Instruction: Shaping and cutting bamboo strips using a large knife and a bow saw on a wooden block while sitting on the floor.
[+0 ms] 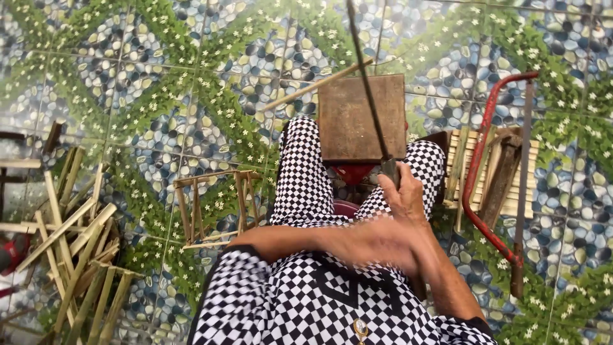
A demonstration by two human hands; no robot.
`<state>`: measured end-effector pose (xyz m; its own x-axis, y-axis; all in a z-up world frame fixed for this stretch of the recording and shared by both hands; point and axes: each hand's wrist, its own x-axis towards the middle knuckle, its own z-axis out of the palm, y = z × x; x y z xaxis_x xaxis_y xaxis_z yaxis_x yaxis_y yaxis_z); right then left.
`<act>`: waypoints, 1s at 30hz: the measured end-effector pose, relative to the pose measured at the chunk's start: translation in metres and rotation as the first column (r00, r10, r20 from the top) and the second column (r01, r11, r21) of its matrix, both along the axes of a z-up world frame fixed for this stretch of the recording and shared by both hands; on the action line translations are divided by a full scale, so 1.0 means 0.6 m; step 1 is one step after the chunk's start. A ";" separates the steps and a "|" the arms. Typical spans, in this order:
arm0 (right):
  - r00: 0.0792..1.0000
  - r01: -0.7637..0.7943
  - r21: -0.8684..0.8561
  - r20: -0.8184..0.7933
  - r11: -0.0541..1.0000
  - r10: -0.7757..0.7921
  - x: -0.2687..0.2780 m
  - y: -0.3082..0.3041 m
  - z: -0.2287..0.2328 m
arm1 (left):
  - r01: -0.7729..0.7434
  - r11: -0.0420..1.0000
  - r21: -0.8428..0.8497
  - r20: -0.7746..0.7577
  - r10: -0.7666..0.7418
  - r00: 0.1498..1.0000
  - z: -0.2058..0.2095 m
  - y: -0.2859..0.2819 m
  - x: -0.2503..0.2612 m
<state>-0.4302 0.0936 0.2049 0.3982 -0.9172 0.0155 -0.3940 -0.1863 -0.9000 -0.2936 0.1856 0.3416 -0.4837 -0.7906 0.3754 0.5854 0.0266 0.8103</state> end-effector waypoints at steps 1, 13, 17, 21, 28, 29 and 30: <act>1.000 -0.019 0.001 0.004 1.000 0.019 0.008 -0.007 0.023 | -0.019 1.000 0.001 0.004 0.019 1.000 0.025 0.005 -0.027; 0.981 -0.164 0.112 0.124 0.980 0.150 0.122 -0.056 0.013 | 0.281 0.888 -0.365 -0.105 -0.339 0.935 0.073 0.032 -0.040; 0.980 -0.195 0.109 0.052 0.975 0.190 0.165 -0.090 -0.056 | 0.274 0.893 -0.358 -0.101 -0.329 0.939 0.064 0.041 -0.032; 0.978 -0.207 0.102 -0.001 0.973 0.208 0.207 -0.112 -0.101 | 0.259 0.901 -0.348 -0.080 -0.304 0.949 0.047 0.047 -0.007; 0.928 -0.105 0.070 -0.352 0.992 0.123 0.253 -0.163 -0.168 | 0.252 0.906 -0.340 -0.056 -0.287 0.956 -0.186 0.147 0.174; 0.924 -0.082 0.080 -0.367 0.993 0.106 0.258 -0.171 -0.178 | 0.254 0.906 -0.339 -0.049 -0.286 0.957 -0.190 0.157 0.185; 0.919 -0.059 0.090 -0.383 0.994 0.089 0.263 -0.179 -0.187 | 0.255 0.906 -0.338 -0.041 -0.285 0.958 -0.192 0.168 0.196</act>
